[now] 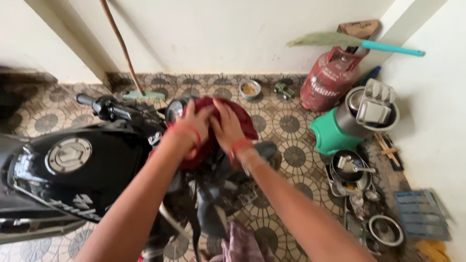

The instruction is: The person wipes the seat, fuel tank, and handlebars of a black motorcycle with a cloth.

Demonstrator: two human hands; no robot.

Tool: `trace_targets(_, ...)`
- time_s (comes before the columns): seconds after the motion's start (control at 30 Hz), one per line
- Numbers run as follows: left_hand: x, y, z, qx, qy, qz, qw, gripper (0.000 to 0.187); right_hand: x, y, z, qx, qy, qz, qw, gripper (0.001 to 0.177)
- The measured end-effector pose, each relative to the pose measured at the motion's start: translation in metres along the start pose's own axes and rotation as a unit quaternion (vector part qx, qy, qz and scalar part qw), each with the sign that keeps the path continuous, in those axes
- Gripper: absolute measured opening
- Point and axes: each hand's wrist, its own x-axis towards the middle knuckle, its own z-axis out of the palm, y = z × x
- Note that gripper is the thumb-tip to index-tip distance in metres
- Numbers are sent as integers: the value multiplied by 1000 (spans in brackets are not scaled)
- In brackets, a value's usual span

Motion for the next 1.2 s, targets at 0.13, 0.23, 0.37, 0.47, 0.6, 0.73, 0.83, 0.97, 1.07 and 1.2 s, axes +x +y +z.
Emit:
trace_targets(0.13,-78,51,-16,-88,-97,-111,985,105,-69,-43,-21,41,-3,52,998,64)
trace_targets(0.23,-88,63,-22,-119,4,-110,987,62,-70,-53,-25,91,-5,89,992,65)
trace_targets(0.37,-57,41,-24,-147,14,-104,983,63,-49,-34,-11,89,0,117,989,64)
trace_targets(0.47,-24,26,-30,-165,-7,-123,979,58,-14,1,-3,53,-42,127,990,60)
trace_targets(0.6,13,13,-45,-140,-17,-171,975,48,32,31,2,52,-100,154,982,54)
trace_targets(0.73,22,18,-48,-172,-47,-200,963,51,34,36,3,101,-68,197,973,51)
trace_targets(0.83,-8,30,-35,-95,36,-117,988,48,12,29,-1,161,-19,91,983,49)
trace_targets(0.97,-53,63,-35,15,-23,-34,999,56,-64,-13,-35,175,-43,141,974,62)
trace_targets(1.07,-67,84,-39,37,-39,-30,998,55,-90,-38,-38,185,-41,196,962,65)
trace_targets(1.2,-52,82,-50,17,-26,-58,998,54,-74,-27,-36,138,-48,221,964,65)
